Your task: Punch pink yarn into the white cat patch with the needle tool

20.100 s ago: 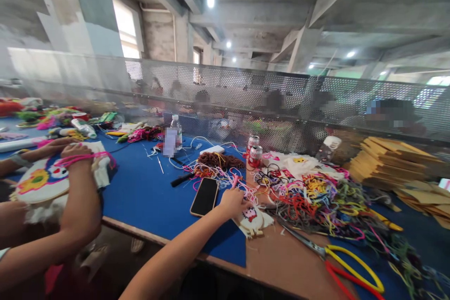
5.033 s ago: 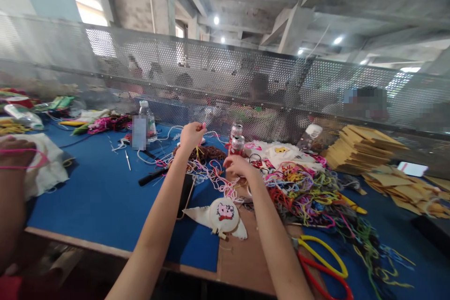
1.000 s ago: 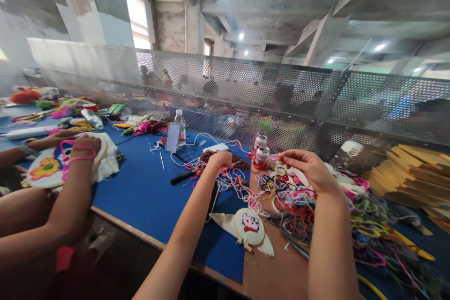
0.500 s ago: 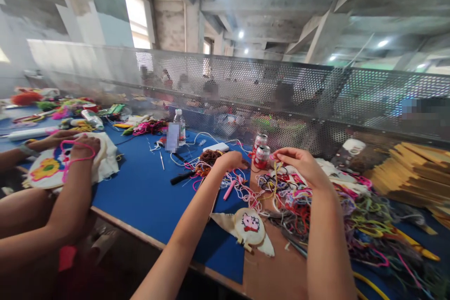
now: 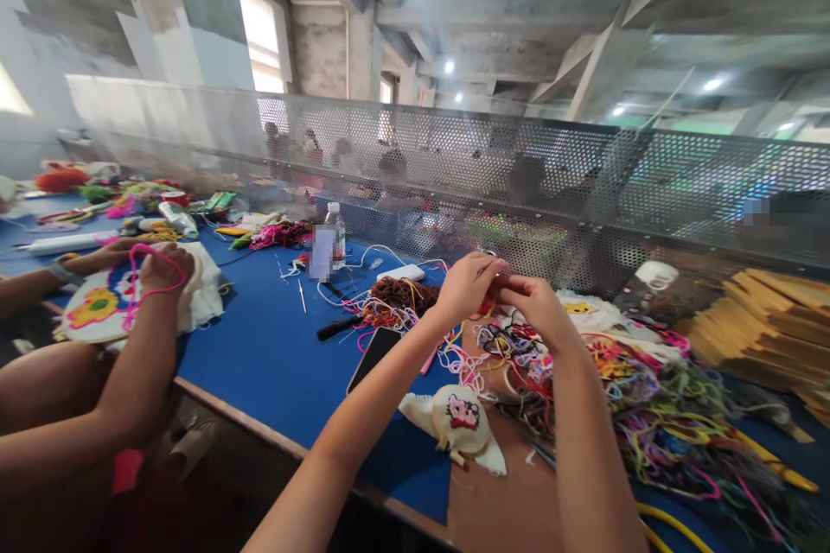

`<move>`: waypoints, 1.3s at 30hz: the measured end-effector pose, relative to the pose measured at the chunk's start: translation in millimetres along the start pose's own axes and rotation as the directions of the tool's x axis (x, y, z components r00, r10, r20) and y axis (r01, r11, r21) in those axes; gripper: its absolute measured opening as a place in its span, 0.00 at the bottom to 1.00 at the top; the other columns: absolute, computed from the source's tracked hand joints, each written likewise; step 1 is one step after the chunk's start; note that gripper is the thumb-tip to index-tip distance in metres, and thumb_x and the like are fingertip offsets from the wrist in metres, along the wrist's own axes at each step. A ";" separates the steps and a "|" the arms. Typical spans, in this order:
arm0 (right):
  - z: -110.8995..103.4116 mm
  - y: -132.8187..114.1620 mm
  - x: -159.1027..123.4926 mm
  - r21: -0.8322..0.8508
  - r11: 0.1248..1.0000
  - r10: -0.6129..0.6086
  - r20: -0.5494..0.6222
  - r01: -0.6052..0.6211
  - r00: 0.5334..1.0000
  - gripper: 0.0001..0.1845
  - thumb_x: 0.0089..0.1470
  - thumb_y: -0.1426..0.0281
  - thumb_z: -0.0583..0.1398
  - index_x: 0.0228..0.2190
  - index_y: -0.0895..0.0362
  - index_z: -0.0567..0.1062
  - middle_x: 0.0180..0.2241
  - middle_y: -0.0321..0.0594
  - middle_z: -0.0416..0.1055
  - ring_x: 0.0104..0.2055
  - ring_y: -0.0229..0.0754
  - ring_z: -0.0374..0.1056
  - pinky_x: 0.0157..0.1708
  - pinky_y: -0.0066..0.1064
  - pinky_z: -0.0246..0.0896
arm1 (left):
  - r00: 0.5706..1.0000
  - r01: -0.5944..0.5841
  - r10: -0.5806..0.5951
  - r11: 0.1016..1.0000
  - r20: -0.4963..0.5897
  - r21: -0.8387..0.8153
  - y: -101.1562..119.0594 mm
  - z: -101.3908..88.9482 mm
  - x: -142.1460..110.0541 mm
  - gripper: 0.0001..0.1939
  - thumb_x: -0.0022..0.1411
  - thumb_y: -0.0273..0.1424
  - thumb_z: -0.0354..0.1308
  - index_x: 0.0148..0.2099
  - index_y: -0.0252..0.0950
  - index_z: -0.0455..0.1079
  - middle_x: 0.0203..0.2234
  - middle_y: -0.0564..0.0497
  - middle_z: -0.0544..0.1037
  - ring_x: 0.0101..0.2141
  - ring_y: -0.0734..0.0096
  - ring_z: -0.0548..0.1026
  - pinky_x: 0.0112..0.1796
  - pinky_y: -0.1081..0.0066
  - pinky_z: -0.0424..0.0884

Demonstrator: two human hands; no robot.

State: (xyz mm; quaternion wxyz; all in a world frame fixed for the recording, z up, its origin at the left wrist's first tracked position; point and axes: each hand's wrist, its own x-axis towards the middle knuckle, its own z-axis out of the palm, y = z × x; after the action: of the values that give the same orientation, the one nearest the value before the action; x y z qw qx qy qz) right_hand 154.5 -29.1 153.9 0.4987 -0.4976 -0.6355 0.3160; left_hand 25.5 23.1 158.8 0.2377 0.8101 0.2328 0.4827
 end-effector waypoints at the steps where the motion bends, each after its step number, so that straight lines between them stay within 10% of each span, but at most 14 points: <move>1: -0.5 -0.7 -0.8 -0.024 1.000 -0.015 0.016 0.015 1.000 0.14 0.40 0.69 0.58 0.30 0.60 0.78 0.25 0.38 0.74 0.26 0.38 0.68 0.29 0.31 0.64 | 0.999 0.014 -0.016 0.999 -0.039 -0.050 0.0 -2.5 0.5 0.15 0.64 0.32 0.45 0.35 0.34 0.71 0.34 0.48 0.76 0.37 0.73 0.71 0.41 0.72 0.65; 7: -1.3 -7.1 -4.9 -0.168 0.977 -0.155 -0.121 0.134 0.980 0.16 0.42 0.72 0.57 0.35 0.59 0.78 0.32 0.42 0.77 0.35 0.44 0.72 0.35 0.34 0.65 | 0.987 0.141 -0.153 0.971 -0.049 -0.192 0.3 -18.6 2.2 0.19 0.66 0.38 0.40 0.36 0.33 0.68 0.19 0.54 0.71 0.19 0.80 0.68 0.24 0.78 0.63; 11: -5.2 -7.7 -5.7 -0.250 0.955 -0.219 -0.223 0.162 0.950 0.15 0.45 0.70 0.58 0.37 0.58 0.77 0.33 0.43 0.77 0.35 0.45 0.72 0.38 0.36 0.65 | 0.988 0.156 -0.154 0.980 -0.022 0.124 -3.2 -26.3 1.7 0.20 0.66 0.39 0.39 0.35 0.35 0.69 0.20 0.53 0.72 0.22 0.76 0.70 0.28 0.76 0.63; 19: -19.3 4.5 -5.4 -0.390 0.917 -0.150 -0.152 0.081 0.977 0.21 0.53 0.56 0.53 0.29 0.59 0.78 0.26 0.43 0.75 0.30 0.43 0.70 0.32 0.32 0.62 | 0.880 0.239 -0.446 0.713 0.164 0.659 -9.4 -20.3 -3.9 0.18 0.66 0.35 0.35 0.45 0.34 0.63 0.39 0.41 0.76 0.38 0.59 0.74 0.35 0.65 0.66; 24: -21.5 16.7 -0.5 -0.628 0.771 -0.219 -0.111 0.102 0.969 0.25 0.52 0.53 0.52 0.16 0.57 0.72 0.26 0.44 0.70 0.32 0.43 0.66 0.37 0.33 0.58 | 0.888 0.209 -0.414 0.752 0.202 0.625 -14.2 -16.3 -3.3 0.15 0.65 0.32 0.36 0.43 0.34 0.63 0.39 0.41 0.75 0.38 0.61 0.74 0.35 0.68 0.65; 31: -4.8 1.6 -0.1 -0.199 0.979 -0.068 -0.192 0.029 0.979 0.24 0.52 0.48 0.50 0.18 0.54 0.61 0.12 0.30 0.56 0.15 0.35 0.55 0.17 0.27 0.50 | 0.950 0.108 -0.219 0.898 0.221 0.426 -22.5 -13.4 -3.4 0.11 0.60 0.24 0.44 0.35 0.32 0.68 0.32 0.45 0.75 0.35 0.66 0.71 0.36 0.69 0.65; 39: 17.4 -7.8 -2.6 -0.293 0.953 -0.127 -0.146 0.079 0.981 0.27 0.53 0.49 0.50 0.14 0.55 0.60 0.09 0.31 0.55 0.13 0.33 0.52 0.15 0.26 0.45 | 0.988 0.050 -0.077 0.981 0.136 0.190 -11.9 -8.4 0.8 0.11 0.58 0.24 0.48 0.30 0.33 0.72 0.25 0.51 0.75 0.27 0.73 0.69 0.32 0.73 0.65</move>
State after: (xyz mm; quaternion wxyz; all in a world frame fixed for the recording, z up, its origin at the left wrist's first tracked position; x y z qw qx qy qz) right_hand 135.5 -32.3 154.8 0.4876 -0.5546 -0.6567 0.1527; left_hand 16.5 34.2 155.7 0.1924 0.8534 0.2849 0.3919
